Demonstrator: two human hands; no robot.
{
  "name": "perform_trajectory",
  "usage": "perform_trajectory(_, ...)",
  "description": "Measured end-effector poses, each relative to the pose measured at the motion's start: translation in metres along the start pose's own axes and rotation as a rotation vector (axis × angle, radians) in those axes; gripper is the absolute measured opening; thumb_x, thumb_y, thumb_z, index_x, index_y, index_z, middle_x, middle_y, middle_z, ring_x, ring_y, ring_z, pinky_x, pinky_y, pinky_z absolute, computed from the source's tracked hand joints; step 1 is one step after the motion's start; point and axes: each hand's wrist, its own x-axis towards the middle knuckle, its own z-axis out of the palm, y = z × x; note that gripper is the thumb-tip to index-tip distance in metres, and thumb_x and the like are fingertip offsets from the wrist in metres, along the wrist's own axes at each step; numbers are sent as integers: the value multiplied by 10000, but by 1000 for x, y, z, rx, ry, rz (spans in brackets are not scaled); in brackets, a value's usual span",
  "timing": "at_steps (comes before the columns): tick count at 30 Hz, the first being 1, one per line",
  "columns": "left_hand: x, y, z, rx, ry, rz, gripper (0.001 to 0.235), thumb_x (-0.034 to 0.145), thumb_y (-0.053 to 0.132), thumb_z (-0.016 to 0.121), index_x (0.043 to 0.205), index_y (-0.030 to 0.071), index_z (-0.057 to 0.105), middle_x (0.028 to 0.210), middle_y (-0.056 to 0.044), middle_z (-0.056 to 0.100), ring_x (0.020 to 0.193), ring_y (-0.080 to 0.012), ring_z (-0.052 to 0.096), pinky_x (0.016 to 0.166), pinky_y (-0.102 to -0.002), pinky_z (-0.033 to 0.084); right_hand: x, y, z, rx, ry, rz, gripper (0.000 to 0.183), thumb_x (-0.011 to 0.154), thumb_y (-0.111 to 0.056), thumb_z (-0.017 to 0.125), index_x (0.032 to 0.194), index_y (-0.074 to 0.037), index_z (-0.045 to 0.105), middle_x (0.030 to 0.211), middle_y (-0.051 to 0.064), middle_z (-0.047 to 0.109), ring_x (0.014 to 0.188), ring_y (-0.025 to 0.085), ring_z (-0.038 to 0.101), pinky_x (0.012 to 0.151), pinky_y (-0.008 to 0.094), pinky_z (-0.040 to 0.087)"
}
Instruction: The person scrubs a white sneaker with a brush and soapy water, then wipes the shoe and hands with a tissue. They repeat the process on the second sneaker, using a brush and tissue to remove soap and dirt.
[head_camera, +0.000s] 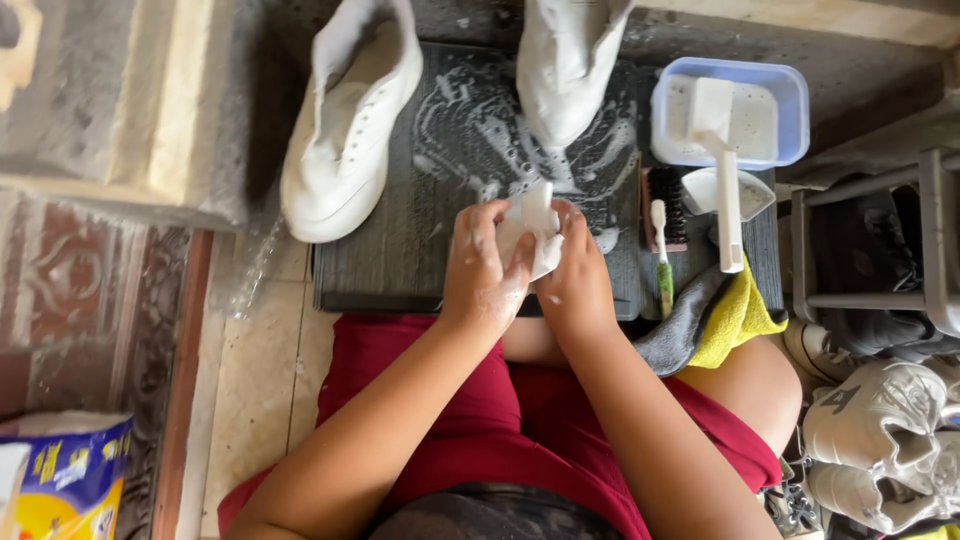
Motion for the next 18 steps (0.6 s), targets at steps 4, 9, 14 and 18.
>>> perform_trajectory(4,29,-4,-17,519,-90,300,424,737,296,820,1109,196,643,1133,-55,601,1000,-327,648,737,-492,523,20,29,-19,-412,-171,-36,499,790,-217,765,1230,-33,619,1058,124,643,1066,327,620,1000,438,477)
perform_trajectory(9,34,10,-28,398,-206,419,353,948,289,651,1234,90,591,1166,-190,587,1107,-396,607,939,-501,498,40,43,-31,-171,-157,238,456,822,23,702,1212,-24,470,1133,242,574,923,432,684,702,484,620)
perform_trajectory(14,16,20,-14,453,-394,429,721,761,286,840,1337,-18,531,1276,-275,559,1176,-479,579,971,-560,498,44,24,-10,129,-252,82,465,780,50,649,1240,-5,605,1076,218,657,952,407,704,765,457,617)
perform_trajectory(18,7,-49,-1,633,-540,260,468,870,164,695,1295,-3,596,1147,-176,625,1128,-368,605,991,-463,503,42,8,-37,11,-177,-85,417,832,-93,711,1245,-63,672,1156,142,646,1132,338,630,944,448,549)
